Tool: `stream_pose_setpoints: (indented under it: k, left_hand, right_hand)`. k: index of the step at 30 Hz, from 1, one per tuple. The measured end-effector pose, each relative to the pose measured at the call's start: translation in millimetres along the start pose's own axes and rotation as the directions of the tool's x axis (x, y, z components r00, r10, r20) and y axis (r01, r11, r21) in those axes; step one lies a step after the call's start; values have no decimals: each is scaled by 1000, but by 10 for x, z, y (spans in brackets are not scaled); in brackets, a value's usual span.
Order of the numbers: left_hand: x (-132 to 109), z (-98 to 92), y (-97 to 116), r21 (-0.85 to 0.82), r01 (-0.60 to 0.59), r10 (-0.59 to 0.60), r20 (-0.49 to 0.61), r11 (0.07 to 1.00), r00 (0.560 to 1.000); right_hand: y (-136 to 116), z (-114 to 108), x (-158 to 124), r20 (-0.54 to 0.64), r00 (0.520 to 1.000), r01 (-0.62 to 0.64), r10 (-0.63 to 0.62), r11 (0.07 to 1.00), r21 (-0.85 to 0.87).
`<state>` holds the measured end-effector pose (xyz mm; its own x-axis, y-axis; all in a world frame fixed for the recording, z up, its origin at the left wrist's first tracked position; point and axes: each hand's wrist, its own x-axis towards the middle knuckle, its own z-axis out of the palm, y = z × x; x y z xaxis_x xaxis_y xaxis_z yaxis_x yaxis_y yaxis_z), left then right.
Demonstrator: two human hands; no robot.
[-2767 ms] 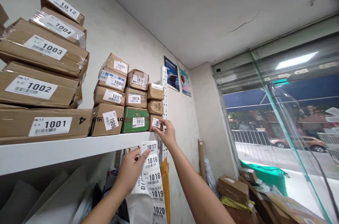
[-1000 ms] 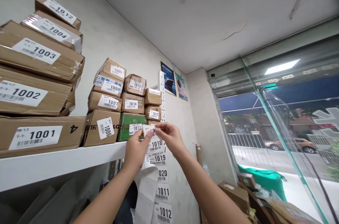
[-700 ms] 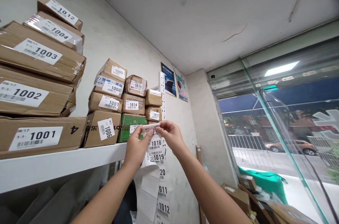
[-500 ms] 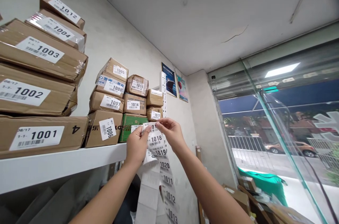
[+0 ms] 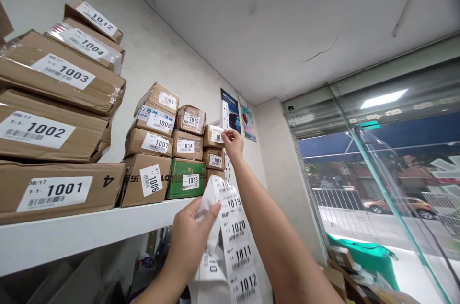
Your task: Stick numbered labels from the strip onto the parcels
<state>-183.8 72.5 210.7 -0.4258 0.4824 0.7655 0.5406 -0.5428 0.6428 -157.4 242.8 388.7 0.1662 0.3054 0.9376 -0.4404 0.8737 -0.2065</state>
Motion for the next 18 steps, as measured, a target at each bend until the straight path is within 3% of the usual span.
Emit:
stream_pose_setpoints:
  k: [5,8,11,13,15,18]
  left_hand:
    - [-389,-114,-182,47,3,-4,33,999,999]
    - [-556,-94,-249,97,-35,30,44,995,999]
    - [-669,-14,-227,144,-101,96,45,984,994]
    - [-749,32,-175,156,-134,129,45,979,991]
    - [-875,53,-129,185,-143,140,30,972,990]
    - [-1206,53,-155,260,-97,113,-44,961,993]
  right_hand:
    - [65,20,-23,-48,996,72,-81,983,-168]
    - [55,30,-94,-57,976,185,-209,941,-282]
    - [52,75,-47,85,931,363,-356,866,-344]
    - [42,104,-15,220,910,408,-352,853,-324]
    - [1,79,-86,239,940,313,-244,894,-320]
    - [-177,-190,-569,127,990,-36,56,987,-159]
